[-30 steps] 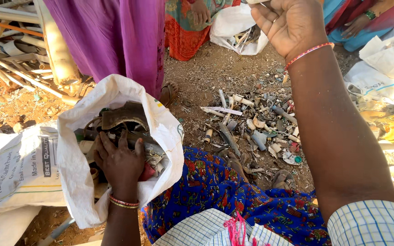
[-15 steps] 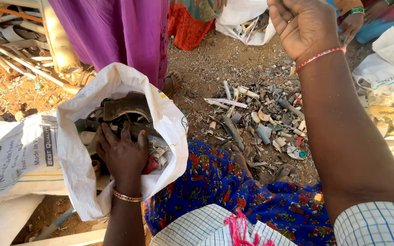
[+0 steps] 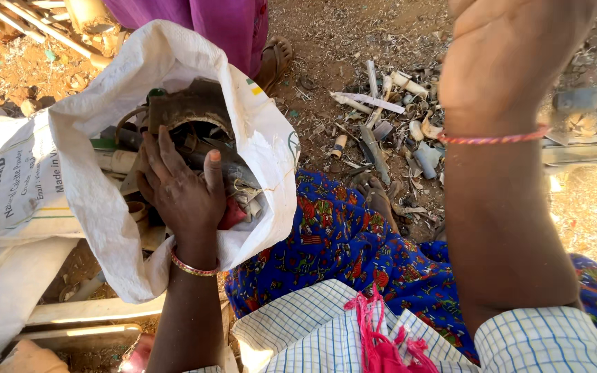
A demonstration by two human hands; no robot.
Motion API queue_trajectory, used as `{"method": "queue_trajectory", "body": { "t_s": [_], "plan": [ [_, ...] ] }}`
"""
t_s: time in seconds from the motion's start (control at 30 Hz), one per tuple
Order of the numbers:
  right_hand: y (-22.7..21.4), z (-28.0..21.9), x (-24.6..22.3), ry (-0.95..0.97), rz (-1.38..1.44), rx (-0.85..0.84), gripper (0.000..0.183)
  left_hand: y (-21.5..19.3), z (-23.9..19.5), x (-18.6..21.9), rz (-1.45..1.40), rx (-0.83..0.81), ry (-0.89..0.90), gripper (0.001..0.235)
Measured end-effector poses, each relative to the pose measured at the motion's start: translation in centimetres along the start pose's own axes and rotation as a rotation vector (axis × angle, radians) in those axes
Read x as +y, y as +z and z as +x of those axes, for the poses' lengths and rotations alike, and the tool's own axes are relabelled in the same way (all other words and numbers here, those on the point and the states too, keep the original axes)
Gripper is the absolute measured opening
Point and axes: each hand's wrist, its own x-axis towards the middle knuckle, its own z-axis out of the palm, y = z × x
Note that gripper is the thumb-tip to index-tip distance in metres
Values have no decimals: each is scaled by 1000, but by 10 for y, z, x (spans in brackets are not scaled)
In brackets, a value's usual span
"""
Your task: The person sits on the ground and sorts through various scraps of plastic, rubber, and pipe fragments by hand, placing specific items into large sacks.
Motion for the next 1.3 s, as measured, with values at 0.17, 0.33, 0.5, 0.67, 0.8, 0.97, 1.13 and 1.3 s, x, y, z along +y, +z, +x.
{"method": "queue_trajectory", "body": {
  "t_s": [0.17, 0.33, 0.5, 0.67, 0.8, 0.97, 1.13, 1.3],
  "plan": [
    [99, -133, 63, -259, -1206, -988, 68, 3, -3, -6, -473, 304, 44, 73],
    [99, -190, 86, 37, -1193, -1371, 83, 8, 9, -20, -245, 123, 44, 40],
    [52, -209, 81, -107, -1060, -1209, 71, 18, 13, -18, -36, 4, -70, 33],
    [10, -219, 59, -13, -1057, -1110, 57, 8, 19, -1, -23, -34, -124, 32],
    [-21, -205, 32, 516, -918, -776, 42, -9, 18, 48, 55, -3, -89, 37],
    [-56, -197, 12, 424, -699, -418, 32, -6, -19, 165, -115, 5, 268, 37],
    [-168, -179, 45, 700, 43, 107, 35, 67, -54, 270, -520, -246, 525, 36],
    [-343, -218, 89, 749, -1430, -335, 33, 191, -69, 271, -408, -968, 700, 53]
  ]
}}
